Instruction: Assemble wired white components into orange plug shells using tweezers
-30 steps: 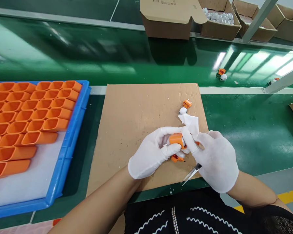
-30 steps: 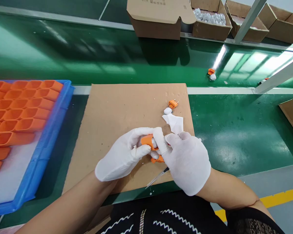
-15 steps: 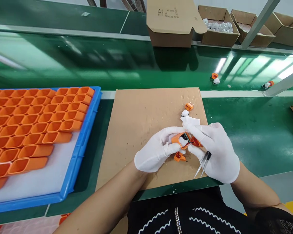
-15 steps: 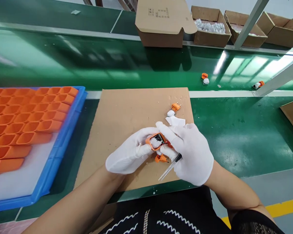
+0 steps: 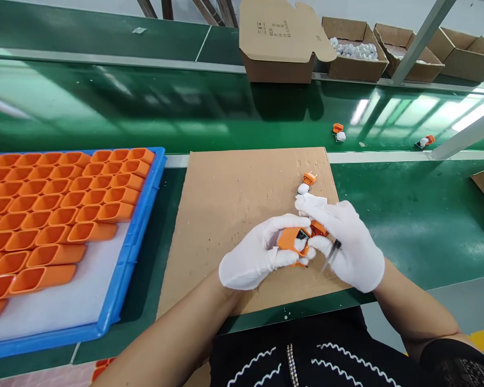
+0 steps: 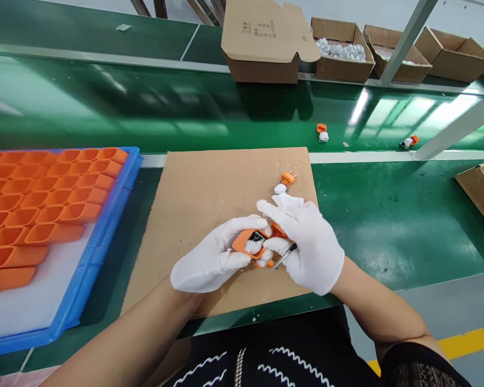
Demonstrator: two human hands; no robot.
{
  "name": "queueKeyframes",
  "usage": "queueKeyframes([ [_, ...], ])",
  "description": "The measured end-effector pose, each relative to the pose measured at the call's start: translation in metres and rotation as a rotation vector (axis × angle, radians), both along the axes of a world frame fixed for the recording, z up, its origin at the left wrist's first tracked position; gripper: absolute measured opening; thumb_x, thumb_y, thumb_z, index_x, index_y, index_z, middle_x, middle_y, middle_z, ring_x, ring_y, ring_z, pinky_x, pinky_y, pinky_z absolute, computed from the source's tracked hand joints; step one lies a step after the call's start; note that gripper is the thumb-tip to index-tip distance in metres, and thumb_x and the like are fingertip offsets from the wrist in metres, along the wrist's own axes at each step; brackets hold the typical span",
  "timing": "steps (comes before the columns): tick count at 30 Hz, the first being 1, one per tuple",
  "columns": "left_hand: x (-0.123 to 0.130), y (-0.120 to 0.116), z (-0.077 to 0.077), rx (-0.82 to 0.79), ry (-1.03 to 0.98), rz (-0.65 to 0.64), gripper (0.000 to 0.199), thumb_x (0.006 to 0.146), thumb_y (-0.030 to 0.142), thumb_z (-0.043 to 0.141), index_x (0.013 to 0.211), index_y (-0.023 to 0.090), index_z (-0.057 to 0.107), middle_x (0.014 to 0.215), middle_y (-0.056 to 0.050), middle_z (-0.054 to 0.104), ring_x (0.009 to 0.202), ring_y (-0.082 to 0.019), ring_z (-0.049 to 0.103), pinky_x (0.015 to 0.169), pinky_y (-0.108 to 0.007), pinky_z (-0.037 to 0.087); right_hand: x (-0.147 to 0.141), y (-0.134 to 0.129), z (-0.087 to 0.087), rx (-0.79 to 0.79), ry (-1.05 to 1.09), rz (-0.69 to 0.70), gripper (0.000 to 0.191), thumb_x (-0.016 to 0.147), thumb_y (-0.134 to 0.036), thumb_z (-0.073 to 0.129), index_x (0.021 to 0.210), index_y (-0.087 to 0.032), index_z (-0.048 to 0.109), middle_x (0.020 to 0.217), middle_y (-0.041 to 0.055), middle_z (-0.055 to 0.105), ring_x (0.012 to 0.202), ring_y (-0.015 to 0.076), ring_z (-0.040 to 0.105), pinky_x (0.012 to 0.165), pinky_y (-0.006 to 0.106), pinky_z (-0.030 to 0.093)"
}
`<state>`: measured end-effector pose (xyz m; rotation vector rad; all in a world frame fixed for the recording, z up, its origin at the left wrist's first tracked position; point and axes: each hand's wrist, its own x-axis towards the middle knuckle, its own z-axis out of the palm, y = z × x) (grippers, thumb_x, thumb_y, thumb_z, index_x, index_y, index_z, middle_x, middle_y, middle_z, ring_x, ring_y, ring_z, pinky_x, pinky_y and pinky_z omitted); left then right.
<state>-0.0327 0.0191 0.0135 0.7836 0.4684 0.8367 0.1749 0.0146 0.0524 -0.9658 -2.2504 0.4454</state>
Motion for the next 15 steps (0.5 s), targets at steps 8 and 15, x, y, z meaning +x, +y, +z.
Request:
queueKeyframes([
  [8, 0.003, -0.001, -0.003, -0.012, 0.095, 0.006, 0.035, 0.082, 0.032, 0.082, 0.111, 0.018, 0.071, 0.083, -0.004, 0.072, 0.066, -0.013, 0.067, 0.06, -0.023, 0.055, 0.011, 0.005, 0.019, -0.291, 0.169, 0.089, 0.06, 0.097, -0.053, 0.058, 0.15, -0.028, 0.046, 0.127, 0.0097, 0.065, 0.119, 0.0268, 0.058, 0.097, 0.046, 0.05],
  [15, -0.002, 0.009, -0.002, 0.007, 0.092, 0.096, 0.033, 0.084, 0.035, 0.08, 0.11, 0.019, 0.069, 0.093, -0.006, 0.071, 0.071, -0.013, 0.065, 0.067, -0.025, 0.055, 0.012, 0.007, 0.014, -0.256, 0.304, -0.039, 0.049, 0.095, -0.049, 0.064, 0.14, -0.033, 0.057, 0.117, 0.0057, 0.07, 0.104, 0.0231, 0.064, 0.093, 0.045, 0.051],
])
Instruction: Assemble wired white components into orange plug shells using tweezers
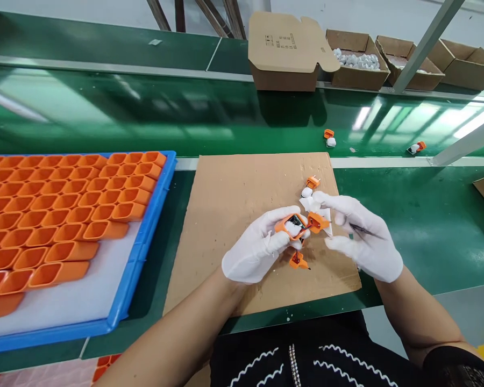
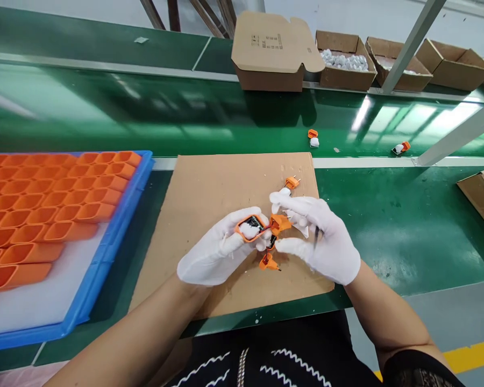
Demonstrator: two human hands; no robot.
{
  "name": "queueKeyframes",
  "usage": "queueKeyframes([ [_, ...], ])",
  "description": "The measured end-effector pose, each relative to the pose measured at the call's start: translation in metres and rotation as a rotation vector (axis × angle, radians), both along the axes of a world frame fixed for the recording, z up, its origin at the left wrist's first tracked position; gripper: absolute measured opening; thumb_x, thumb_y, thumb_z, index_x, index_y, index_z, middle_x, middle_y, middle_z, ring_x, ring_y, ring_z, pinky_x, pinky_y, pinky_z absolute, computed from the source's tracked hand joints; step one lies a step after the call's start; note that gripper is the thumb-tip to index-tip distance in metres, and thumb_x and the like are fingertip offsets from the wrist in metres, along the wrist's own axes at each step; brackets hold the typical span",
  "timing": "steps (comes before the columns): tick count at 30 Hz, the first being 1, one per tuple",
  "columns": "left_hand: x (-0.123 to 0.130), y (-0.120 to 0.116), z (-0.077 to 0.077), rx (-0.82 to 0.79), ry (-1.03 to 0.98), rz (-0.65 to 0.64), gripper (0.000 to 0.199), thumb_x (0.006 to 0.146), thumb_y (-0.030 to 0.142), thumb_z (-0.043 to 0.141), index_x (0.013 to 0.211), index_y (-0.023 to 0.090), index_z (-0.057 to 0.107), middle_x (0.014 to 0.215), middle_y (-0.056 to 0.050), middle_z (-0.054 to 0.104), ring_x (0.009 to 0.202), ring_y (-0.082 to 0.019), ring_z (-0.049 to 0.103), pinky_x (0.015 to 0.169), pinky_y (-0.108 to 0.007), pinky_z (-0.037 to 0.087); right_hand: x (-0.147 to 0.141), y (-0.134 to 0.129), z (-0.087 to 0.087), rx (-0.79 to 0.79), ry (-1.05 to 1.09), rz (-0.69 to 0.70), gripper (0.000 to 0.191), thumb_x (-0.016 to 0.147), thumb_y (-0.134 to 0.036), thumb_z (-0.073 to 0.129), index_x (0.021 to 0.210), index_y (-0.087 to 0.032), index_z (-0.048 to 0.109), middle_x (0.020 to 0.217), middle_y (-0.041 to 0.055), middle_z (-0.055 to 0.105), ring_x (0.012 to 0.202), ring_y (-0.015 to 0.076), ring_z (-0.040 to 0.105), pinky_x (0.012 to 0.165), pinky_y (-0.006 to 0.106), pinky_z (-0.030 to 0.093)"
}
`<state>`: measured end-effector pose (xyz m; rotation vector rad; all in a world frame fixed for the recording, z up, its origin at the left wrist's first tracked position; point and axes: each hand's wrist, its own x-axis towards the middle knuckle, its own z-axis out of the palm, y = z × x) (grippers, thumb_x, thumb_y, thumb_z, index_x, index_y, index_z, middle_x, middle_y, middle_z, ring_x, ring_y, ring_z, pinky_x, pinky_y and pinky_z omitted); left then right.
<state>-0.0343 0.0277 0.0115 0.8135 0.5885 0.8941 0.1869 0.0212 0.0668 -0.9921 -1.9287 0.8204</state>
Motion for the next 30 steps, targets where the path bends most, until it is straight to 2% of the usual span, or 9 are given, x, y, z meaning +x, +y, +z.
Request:
queueKeyframes([
  [2, -0.001, 0.0, -0.002, 0.001, -0.007, 0.004, 0.033, 0.082, 0.033, 0.082, 0.11, 0.02, 0.07, 0.093, -0.006, 0.072, 0.071, -0.014, 0.066, 0.067, -0.026, 0.056, -0.005, 0.0, -0.002, 0.121, -0.095, -0.068, 0.043, 0.095, -0.041, 0.068, 0.137, -0.034, 0.06, 0.118, 0.0041, 0.072, 0.108, 0.0225, 0.065, 0.094, 0.044, 0.049],
  [5, 0.0, -0.004, -0.007, -0.002, -0.03, 0.048, 0.038, 0.079, 0.028, 0.084, 0.114, 0.026, 0.071, 0.097, -0.003, 0.074, 0.073, -0.015, 0.07, 0.069, -0.028, 0.059, -0.011, -0.001, -0.006, 0.275, -0.178, -0.085, 0.035, 0.096, -0.034, 0.067, 0.131, -0.03, 0.065, 0.116, 0.0035, 0.075, 0.109, 0.021, 0.069, 0.09, 0.039, 0.048],
  [10, 0.003, -0.008, -0.007, 0.007, -0.07, 0.093, 0.039, 0.073, 0.021, 0.089, 0.108, 0.03, 0.075, 0.1, -0.001, 0.076, 0.086, -0.016, 0.072, 0.078, -0.028, 0.06, -0.019, -0.009, -0.015, 0.556, -0.345, -0.26, 0.021, 0.094, -0.024, 0.069, 0.114, -0.026, 0.072, 0.102, 0.0019, 0.077, 0.076, 0.0147, 0.07, 0.065, 0.032, 0.043],
  [13, 0.003, -0.007, -0.004, 0.011, -0.075, 0.11, 0.04, 0.069, 0.021, 0.091, 0.105, 0.028, 0.077, 0.095, -0.001, 0.076, 0.084, -0.015, 0.071, 0.077, -0.026, 0.06, -0.025, -0.015, -0.016, 0.615, -0.416, -0.315, 0.023, 0.095, -0.021, 0.064, 0.115, -0.027, 0.073, 0.104, 0.0021, 0.076, 0.068, 0.0129, 0.064, 0.063, 0.032, 0.043],
  [17, 0.004, -0.009, -0.004, -0.02, -0.05, 0.095, 0.04, 0.067, 0.025, 0.093, 0.105, 0.026, 0.077, 0.086, 0.0, 0.075, 0.074, -0.013, 0.07, 0.07, -0.025, 0.062, -0.033, -0.021, -0.011, 0.657, -0.52, -0.279, 0.027, 0.101, -0.022, 0.05, 0.111, -0.017, 0.074, 0.105, 0.007, 0.076, 0.071, 0.0144, 0.061, 0.06, 0.032, 0.043],
  [20, 0.005, -0.012, -0.005, -0.018, -0.037, 0.141, 0.04, 0.067, 0.025, 0.093, 0.103, 0.024, 0.078, 0.086, -0.001, 0.076, 0.072, -0.013, 0.07, 0.07, -0.025, 0.063, -0.038, -0.023, -0.009, 0.707, -0.589, -0.241, 0.037, 0.103, -0.017, 0.039, 0.102, -0.012, 0.075, 0.102, 0.0101, 0.076, 0.072, 0.0136, 0.061, 0.058, 0.031, 0.042],
  [25, 0.008, -0.013, -0.003, -0.003, -0.015, 0.194, 0.037, 0.065, 0.023, 0.094, 0.099, 0.025, 0.08, 0.089, -0.001, 0.079, 0.075, -0.015, 0.073, 0.071, -0.025, 0.064, -0.038, -0.021, -0.018, 0.658, -0.534, -0.24, 0.034, 0.104, -0.02, 0.041, 0.108, -0.011, 0.074, 0.101, 0.0113, 0.076, 0.07, 0.0142, 0.061, 0.061, 0.032, 0.044],
  [28, 0.011, -0.013, 0.002, 0.023, 0.023, 0.243, 0.041, 0.065, 0.031, 0.094, 0.103, 0.028, 0.08, 0.097, -0.003, 0.079, 0.081, -0.017, 0.073, 0.073, -0.027, 0.065, -0.034, -0.016, -0.025, 0.515, -0.31, -0.261, 0.025, 0.101, -0.029, 0.056, 0.113, -0.015, 0.073, 0.099, 0.0084, 0.076, 0.075, 0.0171, 0.064, 0.066, 0.035, 0.047],
  [30, 0.012, -0.015, 0.007, 0.063, 0.08, 0.272, 0.052, 0.062, 0.033, 0.095, 0.111, 0.03, 0.079, 0.106, -0.004, 0.078, 0.086, -0.019, 0.073, 0.074, -0.029, 0.065, -0.032, -0.012, -0.028, 0.351, -0.087, -0.212, 0.018, 0.098, -0.028, 0.062, 0.106, -0.019, 0.075, 0.095, 0.0056, 0.076, 0.08, 0.0182, 0.066, 0.071, 0.035, 0.05],
])
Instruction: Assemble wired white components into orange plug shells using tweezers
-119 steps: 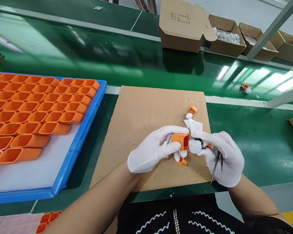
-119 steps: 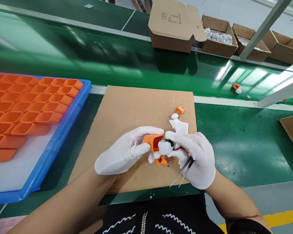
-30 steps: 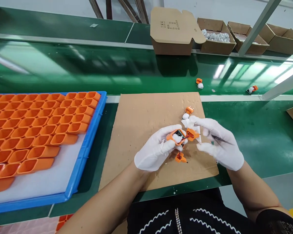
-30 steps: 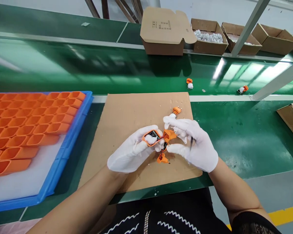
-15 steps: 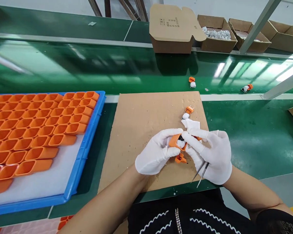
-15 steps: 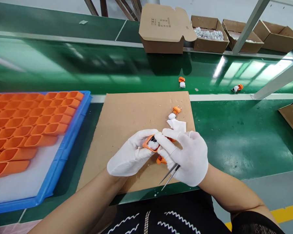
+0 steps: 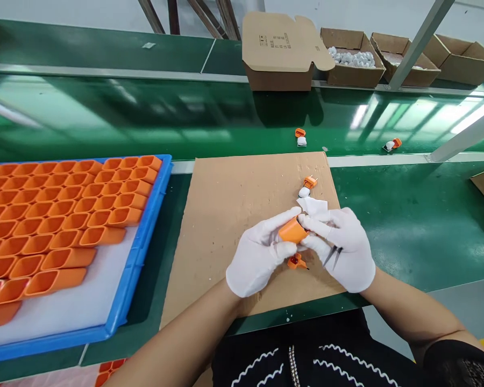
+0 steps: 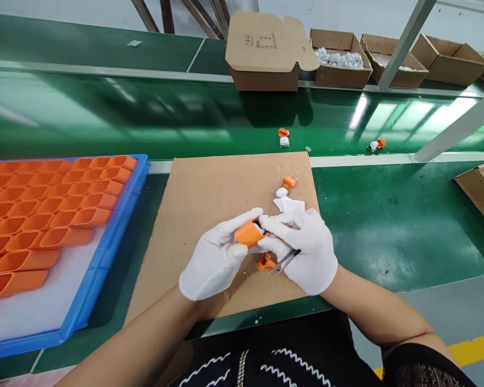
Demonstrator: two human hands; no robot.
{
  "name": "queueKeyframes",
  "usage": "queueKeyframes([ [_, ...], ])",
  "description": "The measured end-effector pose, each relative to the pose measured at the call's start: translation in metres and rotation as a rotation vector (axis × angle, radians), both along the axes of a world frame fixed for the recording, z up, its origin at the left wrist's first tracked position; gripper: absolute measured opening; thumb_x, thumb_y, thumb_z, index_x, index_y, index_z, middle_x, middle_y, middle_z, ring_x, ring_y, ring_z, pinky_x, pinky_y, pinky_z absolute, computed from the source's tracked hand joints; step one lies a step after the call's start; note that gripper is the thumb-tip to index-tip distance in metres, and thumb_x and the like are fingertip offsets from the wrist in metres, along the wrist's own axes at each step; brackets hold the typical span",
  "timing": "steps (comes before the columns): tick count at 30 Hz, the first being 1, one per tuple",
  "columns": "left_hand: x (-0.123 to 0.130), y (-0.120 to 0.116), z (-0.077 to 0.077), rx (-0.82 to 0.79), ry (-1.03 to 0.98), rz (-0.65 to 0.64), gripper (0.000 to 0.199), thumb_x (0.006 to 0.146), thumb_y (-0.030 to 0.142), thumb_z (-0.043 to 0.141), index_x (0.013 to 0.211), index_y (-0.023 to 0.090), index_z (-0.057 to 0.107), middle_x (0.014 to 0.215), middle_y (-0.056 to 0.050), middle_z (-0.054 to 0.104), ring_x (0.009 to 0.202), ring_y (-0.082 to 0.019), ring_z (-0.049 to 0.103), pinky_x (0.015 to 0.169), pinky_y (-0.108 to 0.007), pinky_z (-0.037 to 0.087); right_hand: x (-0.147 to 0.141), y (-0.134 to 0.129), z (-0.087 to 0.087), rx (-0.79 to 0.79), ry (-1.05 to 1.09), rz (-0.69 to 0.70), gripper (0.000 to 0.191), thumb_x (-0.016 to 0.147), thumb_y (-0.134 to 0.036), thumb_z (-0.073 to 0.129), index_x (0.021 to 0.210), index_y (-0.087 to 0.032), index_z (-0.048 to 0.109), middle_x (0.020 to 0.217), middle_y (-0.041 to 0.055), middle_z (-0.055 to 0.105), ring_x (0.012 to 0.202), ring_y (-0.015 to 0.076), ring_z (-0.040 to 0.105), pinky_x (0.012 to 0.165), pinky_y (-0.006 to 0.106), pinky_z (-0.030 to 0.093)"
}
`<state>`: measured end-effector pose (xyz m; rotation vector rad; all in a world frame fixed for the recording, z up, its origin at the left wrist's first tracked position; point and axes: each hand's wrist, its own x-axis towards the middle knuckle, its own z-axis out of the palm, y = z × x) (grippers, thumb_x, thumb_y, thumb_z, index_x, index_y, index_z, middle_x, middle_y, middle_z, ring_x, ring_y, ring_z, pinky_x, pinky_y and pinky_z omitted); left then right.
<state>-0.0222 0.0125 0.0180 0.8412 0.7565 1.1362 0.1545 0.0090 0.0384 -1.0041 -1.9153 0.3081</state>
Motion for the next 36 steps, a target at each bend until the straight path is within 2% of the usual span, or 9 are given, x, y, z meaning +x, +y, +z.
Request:
queueKeyframes([
  [6, 0.002, -0.011, 0.006, 0.123, 0.391, 0.192, 0.047, 0.062, 0.023, 0.091, 0.107, 0.029, 0.081, 0.084, -0.001, 0.07, 0.064, -0.014, 0.063, 0.057, -0.028, 0.057, -0.001, 0.001, 0.004, -0.771, 0.485, 0.167, 0.043, 0.09, -0.051, 0.067, 0.06, -0.021, 0.06, 0.064, -0.0006, 0.057, 0.064, 0.0143, 0.053, 0.061, 0.032, 0.047],
  [10, 0.002, -0.014, 0.004, 0.165, 0.491, 0.269, 0.038, 0.059, 0.029, 0.093, 0.095, 0.028, 0.083, 0.078, -0.002, 0.071, 0.065, -0.018, 0.064, 0.061, -0.033, 0.055, -0.003, 0.002, 0.005, -1.033, 0.551, 0.238, 0.061, 0.079, -0.072, 0.068, 0.054, -0.021, 0.048, 0.056, -0.0049, 0.039, 0.055, 0.0103, 0.036, 0.051, 0.028, 0.034],
  [13, 0.001, -0.013, 0.006, 0.236, 0.552, 0.285, 0.036, 0.061, 0.033, 0.092, 0.095, 0.026, 0.083, 0.076, -0.001, 0.071, 0.064, -0.019, 0.063, 0.063, -0.034, 0.054, -0.003, 0.002, 0.002, -0.999, 0.514, 0.243, 0.061, 0.082, -0.072, 0.064, 0.055, -0.021, 0.047, 0.056, -0.0046, 0.041, 0.054, 0.0104, 0.036, 0.05, 0.027, 0.034],
  [16, -0.002, -0.008, 0.01, 0.27, 0.584, 0.199, 0.045, 0.062, 0.031, 0.09, 0.105, 0.023, 0.08, 0.083, -0.003, 0.073, 0.067, -0.019, 0.064, 0.066, -0.035, 0.056, -0.001, 0.0, 0.0, -0.683, 0.378, 0.136, 0.043, 0.093, -0.051, 0.062, 0.062, -0.021, 0.061, 0.064, -0.0004, 0.057, 0.064, 0.0144, 0.052, 0.06, 0.031, 0.046],
  [22, -0.009, 0.006, 0.015, 0.043, 0.05, -0.186, 0.044, 0.07, 0.018, 0.086, 0.112, 0.023, 0.072, 0.106, -0.006, 0.074, 0.082, -0.019, 0.071, 0.072, -0.031, 0.06, 0.006, 0.002, 0.004, -0.11, 0.118, 0.083, 0.018, 0.096, -0.027, 0.065, 0.11, -0.032, 0.075, 0.089, 0.0015, 0.072, 0.078, 0.0167, 0.065, 0.075, 0.034, 0.054],
  [26, -0.011, 0.009, 0.012, 0.025, -0.136, -0.202, 0.041, 0.075, 0.007, 0.08, 0.11, 0.027, 0.071, 0.112, -0.003, 0.071, 0.093, -0.019, 0.072, 0.083, -0.033, 0.059, 0.017, 0.005, 0.009, -0.14, 0.324, -0.087, 0.041, 0.104, -0.054, 0.043, 0.117, -0.029, 0.074, 0.105, 0.0072, 0.071, 0.094, 0.021, 0.066, 0.083, 0.04, 0.054],
  [29, -0.012, 0.011, 0.007, -0.011, -0.167, -0.245, 0.046, 0.073, 0.006, 0.082, 0.112, 0.029, 0.071, 0.108, -0.002, 0.071, 0.094, -0.021, 0.073, 0.086, -0.035, 0.059, 0.02, 0.007, 0.01, -0.277, 0.445, -0.084, 0.06, 0.098, -0.071, 0.039, 0.106, -0.024, 0.075, 0.093, 0.0071, 0.07, 0.075, 0.0184, 0.064, 0.07, 0.037, 0.055],
  [32, -0.015, 0.014, 0.005, -0.069, -0.153, -0.268, 0.046, 0.074, 0.009, 0.083, 0.115, 0.027, 0.071, 0.107, -0.003, 0.07, 0.089, -0.018, 0.071, 0.084, -0.032, 0.06, 0.015, 0.009, 0.008, -0.4, 0.532, 0.02, 0.042, 0.091, -0.064, 0.063, 0.102, -0.023, 0.068, 0.072, -0.0007, 0.064, 0.062, 0.0146, 0.06, 0.064, 0.032, 0.055],
  [36, -0.017, 0.018, 0.008, -0.183, -0.265, -0.337, 0.039, 0.077, 0.024, 0.084, 0.114, 0.022, 0.072, 0.106, -0.006, 0.065, 0.086, -0.017, 0.068, 0.071, -0.026, 0.061, 0.011, 0.01, 0.002, -0.402, 0.471, 0.043, 0.031, 0.097, -0.053, 0.06, 0.106, -0.025, 0.051, 0.085, -0.0001, 0.066, 0.072, 0.0143, 0.066, 0.066, 0.03, 0.056],
])
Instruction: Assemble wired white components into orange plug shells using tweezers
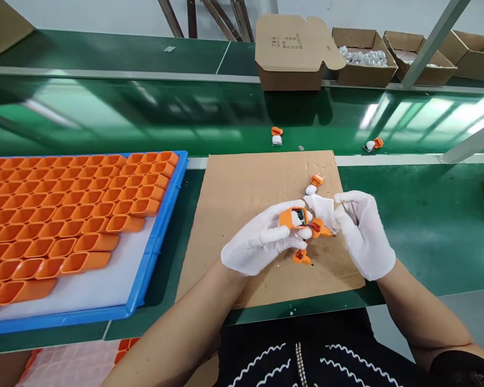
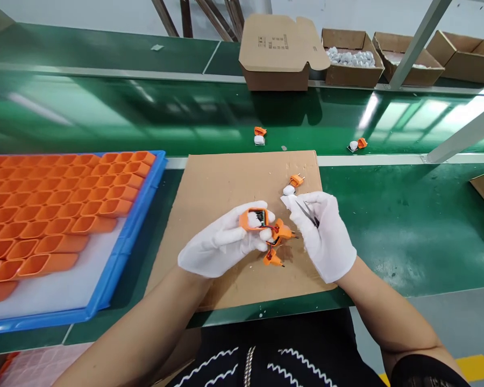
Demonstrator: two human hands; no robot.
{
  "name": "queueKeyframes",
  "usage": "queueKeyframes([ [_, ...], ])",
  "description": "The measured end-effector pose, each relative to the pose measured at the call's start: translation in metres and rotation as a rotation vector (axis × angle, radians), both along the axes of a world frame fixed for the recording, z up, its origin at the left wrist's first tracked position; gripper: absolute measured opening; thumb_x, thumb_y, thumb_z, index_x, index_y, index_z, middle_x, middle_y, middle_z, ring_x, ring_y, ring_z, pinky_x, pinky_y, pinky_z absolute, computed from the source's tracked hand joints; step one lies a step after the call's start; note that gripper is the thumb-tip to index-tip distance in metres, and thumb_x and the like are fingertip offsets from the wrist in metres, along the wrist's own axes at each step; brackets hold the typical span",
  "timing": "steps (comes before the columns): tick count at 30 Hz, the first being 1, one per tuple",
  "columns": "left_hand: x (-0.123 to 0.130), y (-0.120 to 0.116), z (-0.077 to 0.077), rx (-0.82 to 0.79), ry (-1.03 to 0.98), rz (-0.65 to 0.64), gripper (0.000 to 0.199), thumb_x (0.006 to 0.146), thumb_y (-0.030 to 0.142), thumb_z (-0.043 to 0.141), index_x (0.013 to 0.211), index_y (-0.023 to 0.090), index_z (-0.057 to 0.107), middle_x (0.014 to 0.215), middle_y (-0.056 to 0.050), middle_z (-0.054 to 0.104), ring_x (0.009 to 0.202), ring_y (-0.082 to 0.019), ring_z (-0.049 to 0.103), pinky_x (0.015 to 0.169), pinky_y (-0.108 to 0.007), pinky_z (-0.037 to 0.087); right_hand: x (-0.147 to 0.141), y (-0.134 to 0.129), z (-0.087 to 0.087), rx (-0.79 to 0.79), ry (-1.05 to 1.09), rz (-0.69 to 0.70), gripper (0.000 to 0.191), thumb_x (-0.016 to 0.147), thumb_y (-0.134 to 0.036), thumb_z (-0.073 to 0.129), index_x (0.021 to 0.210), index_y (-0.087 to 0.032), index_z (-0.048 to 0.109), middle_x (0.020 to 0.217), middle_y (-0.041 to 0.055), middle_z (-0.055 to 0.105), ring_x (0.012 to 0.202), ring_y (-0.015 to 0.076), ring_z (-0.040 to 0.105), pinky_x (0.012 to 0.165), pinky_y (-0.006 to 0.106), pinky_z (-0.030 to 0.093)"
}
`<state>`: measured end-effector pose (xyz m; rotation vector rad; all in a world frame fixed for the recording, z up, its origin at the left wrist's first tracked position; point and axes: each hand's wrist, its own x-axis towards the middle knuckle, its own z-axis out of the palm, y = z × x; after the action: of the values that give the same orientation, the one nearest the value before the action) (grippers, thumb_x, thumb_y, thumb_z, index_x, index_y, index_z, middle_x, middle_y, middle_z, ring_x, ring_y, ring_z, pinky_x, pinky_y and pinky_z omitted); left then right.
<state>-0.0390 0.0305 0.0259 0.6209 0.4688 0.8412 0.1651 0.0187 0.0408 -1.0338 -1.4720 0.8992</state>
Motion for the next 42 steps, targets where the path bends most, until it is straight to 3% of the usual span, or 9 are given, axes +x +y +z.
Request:
queueKeyframes([
  [3, 0.0, 0.002, 0.003, -0.056, -0.044, -0.028, 0.035, 0.077, 0.027, 0.084, 0.109, 0.018, 0.074, 0.102, -0.005, 0.064, 0.078, -0.012, 0.065, 0.068, -0.019, 0.058, 0.005, -0.001, -0.004, 0.0, -0.242, 0.017, 0.019, 0.104, -0.042, 0.048, 0.105, -0.024, 0.053, 0.092, 0.0025, 0.07, 0.076, 0.0144, 0.068, 0.075, 0.033, 0.057],
  [6, 0.0, 0.002, 0.004, -0.085, -0.025, -0.015, 0.033, 0.077, 0.031, 0.085, 0.106, 0.019, 0.074, 0.099, -0.003, 0.064, 0.073, -0.009, 0.064, 0.066, -0.016, 0.055, 0.01, -0.001, -0.005, -0.024, -0.427, 0.079, 0.02, 0.102, -0.037, 0.052, 0.111, -0.023, 0.062, 0.1, 0.0051, 0.074, 0.089, 0.0174, 0.072, 0.086, 0.034, 0.058],
  [9, 0.0, 0.0, 0.003, -0.088, -0.015, -0.013, 0.037, 0.079, 0.042, 0.082, 0.107, 0.02, 0.073, 0.094, -0.003, 0.066, 0.065, -0.007, 0.06, 0.064, -0.018, 0.054, 0.011, -0.001, -0.003, -0.048, -0.389, 0.133, 0.041, 0.101, -0.04, 0.055, 0.137, -0.022, 0.054, 0.132, 0.0116, 0.067, 0.116, 0.0222, 0.067, 0.097, 0.038, 0.056],
  [11, -0.001, -0.001, 0.002, -0.08, 0.005, -0.01, 0.041, 0.082, 0.053, 0.077, 0.105, 0.019, 0.073, 0.086, -0.003, 0.066, 0.058, -0.007, 0.055, 0.059, -0.02, 0.051, 0.009, -0.002, -0.002, -0.051, -0.351, 0.145, 0.042, 0.104, -0.035, 0.047, 0.144, -0.021, 0.047, 0.141, 0.013, 0.061, 0.12, 0.0214, 0.065, 0.098, 0.04, 0.056],
  [16, 0.003, 0.0, 0.002, -0.036, 0.102, 0.056, 0.046, 0.08, 0.059, 0.077, 0.1, 0.018, 0.074, 0.079, -0.004, 0.064, 0.06, -0.011, 0.052, 0.059, -0.022, 0.049, 0.006, -0.003, -0.005, 0.201, -0.506, 0.036, 0.024, 0.103, -0.024, 0.047, 0.108, -0.022, 0.071, 0.105, 0.006, 0.076, 0.093, 0.0182, 0.071, 0.082, 0.034, 0.057],
  [19, 0.007, 0.001, -0.002, -0.027, 0.102, 0.033, 0.042, 0.079, 0.055, 0.08, 0.099, 0.019, 0.075, 0.083, -0.005, 0.064, 0.065, -0.011, 0.054, 0.061, -0.021, 0.05, 0.005, -0.002, -0.011, 0.398, -0.674, -0.097, 0.021, 0.1, -0.024, 0.057, 0.108, -0.022, 0.076, 0.093, 0.0053, 0.078, 0.08, 0.0188, 0.07, 0.068, 0.03, 0.054],
  [25, 0.009, -0.001, -0.007, -0.025, 0.138, 0.042, 0.029, 0.081, 0.037, 0.081, 0.103, 0.019, 0.075, 0.099, -0.005, 0.066, 0.079, -0.013, 0.06, 0.077, -0.023, 0.055, 0.002, -0.002, -0.012, 0.588, -0.861, -0.263, 0.022, 0.096, -0.019, 0.059, 0.104, -0.023, 0.078, 0.077, 0.0029, 0.075, 0.061, 0.0165, 0.059, 0.053, 0.029, 0.043],
  [36, 0.009, -0.003, -0.008, -0.02, 0.139, 0.045, 0.033, 0.078, 0.04, 0.084, 0.103, 0.019, 0.077, 0.096, -0.005, 0.069, 0.079, -0.014, 0.065, 0.075, -0.023, 0.058, 0.001, -0.006, -0.01, 0.591, -0.905, -0.302, 0.022, 0.096, -0.019, 0.056, 0.105, -0.024, 0.075, 0.079, 0.0008, 0.075, 0.057, 0.0154, 0.051, 0.052, 0.031, 0.034],
  [42, 0.008, -0.003, -0.012, 0.009, 0.163, -0.062, 0.046, 0.081, 0.051, 0.079, 0.108, 0.014, 0.074, 0.084, -0.007, 0.07, 0.069, -0.014, 0.063, 0.068, -0.025, 0.056, 0.002, -0.006, -0.007, 0.602, -0.942, -0.234, 0.028, 0.095, -0.017, 0.053, 0.108, -0.026, 0.077, 0.077, 0.0005, 0.073, 0.058, 0.0143, 0.053, 0.053, 0.031, 0.032],
])
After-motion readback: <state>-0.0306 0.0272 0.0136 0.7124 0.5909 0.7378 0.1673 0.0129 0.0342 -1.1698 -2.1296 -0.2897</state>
